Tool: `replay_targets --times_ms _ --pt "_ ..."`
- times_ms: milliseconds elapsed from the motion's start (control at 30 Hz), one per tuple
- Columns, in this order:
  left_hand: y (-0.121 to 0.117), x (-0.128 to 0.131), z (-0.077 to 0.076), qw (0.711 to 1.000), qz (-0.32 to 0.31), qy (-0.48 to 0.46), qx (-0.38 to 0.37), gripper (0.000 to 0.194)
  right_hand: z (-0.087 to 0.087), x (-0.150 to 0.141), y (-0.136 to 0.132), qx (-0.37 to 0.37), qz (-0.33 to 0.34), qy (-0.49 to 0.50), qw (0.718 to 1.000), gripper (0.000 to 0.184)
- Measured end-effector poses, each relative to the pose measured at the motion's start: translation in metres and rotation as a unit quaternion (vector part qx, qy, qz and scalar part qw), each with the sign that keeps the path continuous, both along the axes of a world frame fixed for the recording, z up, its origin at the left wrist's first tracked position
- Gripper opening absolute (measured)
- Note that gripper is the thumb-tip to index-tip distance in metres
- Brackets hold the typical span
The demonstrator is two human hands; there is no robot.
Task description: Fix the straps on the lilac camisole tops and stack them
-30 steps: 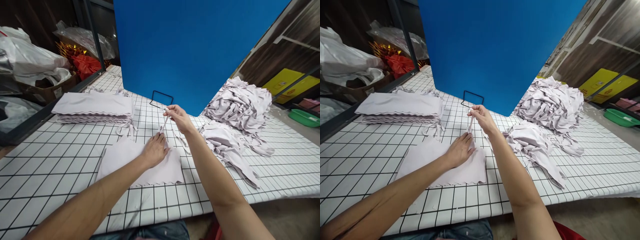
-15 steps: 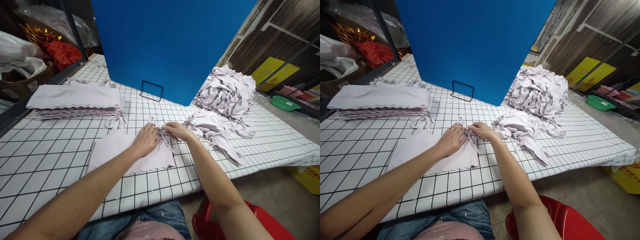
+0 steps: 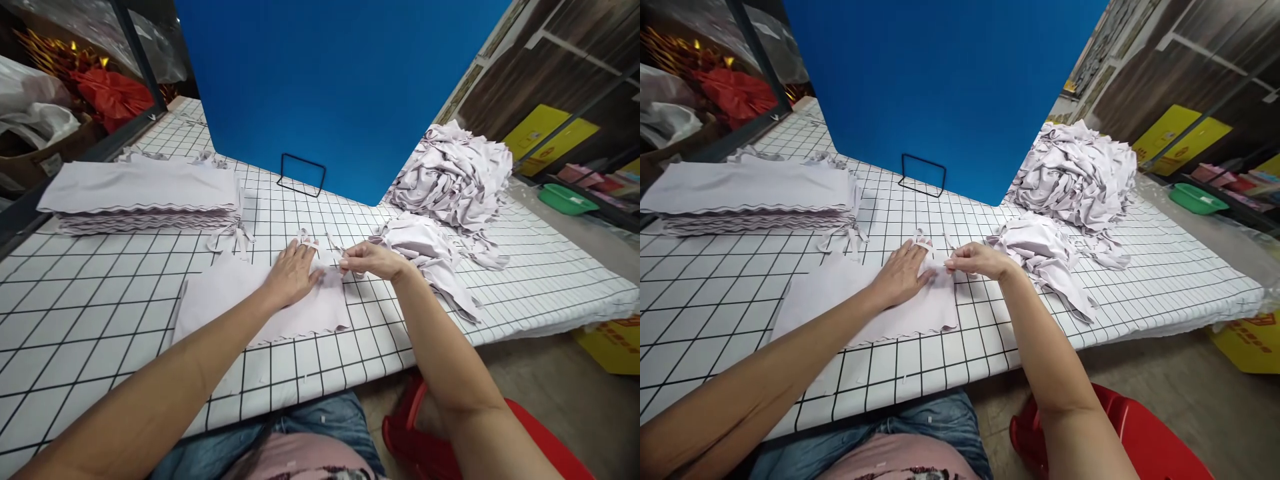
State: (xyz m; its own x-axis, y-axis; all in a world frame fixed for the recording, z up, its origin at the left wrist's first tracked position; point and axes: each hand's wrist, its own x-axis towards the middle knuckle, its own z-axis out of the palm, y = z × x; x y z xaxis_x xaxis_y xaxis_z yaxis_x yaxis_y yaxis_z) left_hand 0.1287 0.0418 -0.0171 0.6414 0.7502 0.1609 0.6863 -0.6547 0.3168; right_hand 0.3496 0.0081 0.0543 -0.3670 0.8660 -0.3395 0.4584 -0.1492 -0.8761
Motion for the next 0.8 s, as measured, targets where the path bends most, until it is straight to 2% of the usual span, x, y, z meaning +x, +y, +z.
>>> replay_targets --times_ms 167,300,400,467,567,633,700,767,800 --pt "0.000 0.000 0.001 1.000 0.002 0.004 -0.003 0.065 0.005 0.024 -0.030 0.014 0.039 0.022 0.999 0.031" --pt "0.001 -0.001 -0.001 1.000 0.001 0.003 0.002 0.062 0.002 0.031 -0.039 0.019 0.085 0.033 0.996 0.031" --pt "0.001 0.000 -0.002 1.000 0.001 0.003 0.005 0.062 -0.001 0.030 -0.042 0.058 0.093 0.064 0.992 0.033" --pt "0.002 -0.001 0.001 1.000 0.000 0.007 -0.003 0.062 -0.003 0.025 -0.039 0.086 0.055 0.096 0.990 0.033" --pt "0.007 -0.005 0.011 0.999 -0.040 0.004 -0.030 0.054 -0.003 0.011 -0.022 0.098 -0.060 0.141 0.983 0.033" --pt "0.011 -0.012 0.023 0.994 -0.098 -0.014 -0.049 0.045 -0.001 -0.001 -0.004 0.114 -0.150 0.169 0.967 0.034" --pt "0.013 -0.021 0.034 0.989 -0.125 -0.035 -0.066 0.039 0.001 -0.015 0.013 0.154 -0.233 0.194 0.940 0.035" --pt "0.011 -0.031 0.043 0.992 -0.091 -0.039 -0.078 0.033 -0.001 -0.027 0.023 0.178 -0.275 0.211 0.921 0.036" --pt "0.009 -0.035 0.045 0.994 -0.066 -0.035 -0.079 0.030 -0.004 -0.033 0.026 0.176 -0.272 0.214 0.922 0.035"
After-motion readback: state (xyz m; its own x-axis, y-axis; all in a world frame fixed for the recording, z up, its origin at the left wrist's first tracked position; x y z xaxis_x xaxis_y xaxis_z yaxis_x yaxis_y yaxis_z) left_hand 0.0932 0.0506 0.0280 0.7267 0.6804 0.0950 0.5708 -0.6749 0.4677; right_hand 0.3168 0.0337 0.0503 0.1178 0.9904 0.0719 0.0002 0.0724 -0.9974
